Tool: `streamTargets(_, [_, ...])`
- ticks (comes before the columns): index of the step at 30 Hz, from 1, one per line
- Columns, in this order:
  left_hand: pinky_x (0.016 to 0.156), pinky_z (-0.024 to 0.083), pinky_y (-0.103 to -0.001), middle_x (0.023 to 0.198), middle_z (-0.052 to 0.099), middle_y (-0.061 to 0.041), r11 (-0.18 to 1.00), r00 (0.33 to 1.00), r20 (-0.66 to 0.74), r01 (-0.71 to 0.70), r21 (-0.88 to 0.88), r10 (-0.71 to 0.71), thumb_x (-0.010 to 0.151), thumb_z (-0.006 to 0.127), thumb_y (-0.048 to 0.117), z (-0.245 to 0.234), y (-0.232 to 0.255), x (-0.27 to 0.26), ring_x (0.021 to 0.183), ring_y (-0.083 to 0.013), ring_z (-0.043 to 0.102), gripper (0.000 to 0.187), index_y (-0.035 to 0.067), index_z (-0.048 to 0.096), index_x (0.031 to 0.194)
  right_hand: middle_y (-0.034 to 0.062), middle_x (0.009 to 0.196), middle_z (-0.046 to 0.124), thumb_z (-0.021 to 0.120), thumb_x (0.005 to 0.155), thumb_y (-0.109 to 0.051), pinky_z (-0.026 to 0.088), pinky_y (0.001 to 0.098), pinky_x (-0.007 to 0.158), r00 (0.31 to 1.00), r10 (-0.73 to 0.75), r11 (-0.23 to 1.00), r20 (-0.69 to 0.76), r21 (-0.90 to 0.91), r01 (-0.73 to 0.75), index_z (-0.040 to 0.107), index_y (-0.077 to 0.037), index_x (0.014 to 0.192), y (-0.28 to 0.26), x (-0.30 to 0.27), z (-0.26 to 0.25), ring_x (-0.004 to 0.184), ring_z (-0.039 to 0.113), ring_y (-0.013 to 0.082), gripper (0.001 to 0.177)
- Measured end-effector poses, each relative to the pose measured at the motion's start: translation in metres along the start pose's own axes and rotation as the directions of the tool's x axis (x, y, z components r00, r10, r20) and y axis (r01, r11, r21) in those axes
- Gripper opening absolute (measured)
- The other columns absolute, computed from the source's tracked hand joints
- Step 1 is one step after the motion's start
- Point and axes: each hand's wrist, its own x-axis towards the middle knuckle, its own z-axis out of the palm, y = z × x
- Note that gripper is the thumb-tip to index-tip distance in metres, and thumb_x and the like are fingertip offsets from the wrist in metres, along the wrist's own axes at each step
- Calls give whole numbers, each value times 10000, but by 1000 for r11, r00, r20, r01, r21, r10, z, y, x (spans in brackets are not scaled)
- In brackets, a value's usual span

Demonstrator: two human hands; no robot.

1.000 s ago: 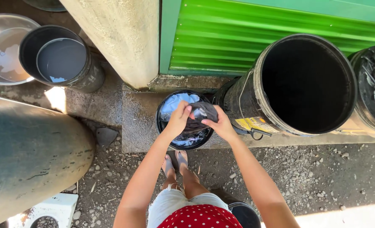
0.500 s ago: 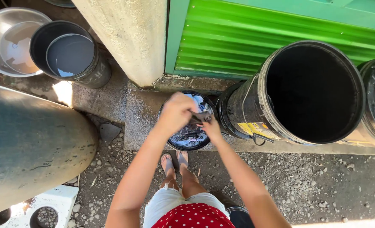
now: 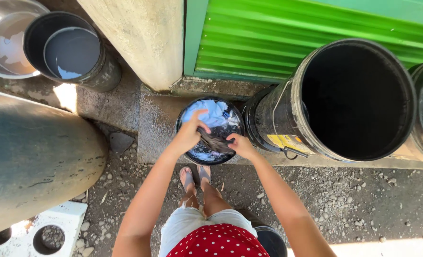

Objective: Wash clothes in a bucket and hang them on a clothesline using hangers.

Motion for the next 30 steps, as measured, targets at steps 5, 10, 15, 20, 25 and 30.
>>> streamTargets(5, [964,532,-342,902,738,-128,991,979,201,-9,-132,35,635,447,-232,25,17,-16,957,-250,745,773,101,639,1306,84,1091,748,642,1032,-146,566,333,795,833,-493,855,-252,36,517,700,-108,1266,9,44,42,884,712,177,244])
streamTargets(10, [834,543,-280,989,703,-40,989,996,45,-74,-129,81,723,712,-134,20,41,-25,896,-159,682,636,105,651,1309,132,1158,674,616,1078,-184,410,382,868,894,-413,701,174,688,190,666,-75,1388,52,86,98,1009,564,227,333])
streamTargets(15, [712,496,-242,905,621,-1,927,996,23,94,-363,-92,714,890,-71,5,36,-48,813,-84,603,660,80,661,1315,139,1233,680,511,1020,-324,540,409,887,975,-195,959,108,-188,213,645,-176,1342,-1,37,71,1034,665,300,378])
streamTargets(20, [766,564,-255,1076,675,-77,821,990,-75,58,-568,-122,716,872,-71,-23,17,-60,846,-110,669,727,51,576,1369,196,1321,606,648,974,-384,487,484,964,989,-91,984,116,-140,107,517,-177,1440,31,47,63,1138,625,339,527])
streamTargets(25, [826,612,-320,1228,650,-151,714,973,-154,15,-700,-171,768,841,-63,-25,0,-66,932,-209,730,722,43,513,1402,163,1184,672,757,887,-391,539,474,878,996,-52,883,68,-462,78,700,-106,1163,7,22,39,1035,678,353,400])
streamTargets(30, [887,592,-328,1312,631,-136,627,967,-91,81,-775,-237,827,807,29,-26,13,-52,1020,-242,737,680,66,489,1427,86,1017,689,767,867,-332,561,382,766,879,-241,962,-411,-222,160,737,-60,954,-22,-4,10,860,700,237,288])
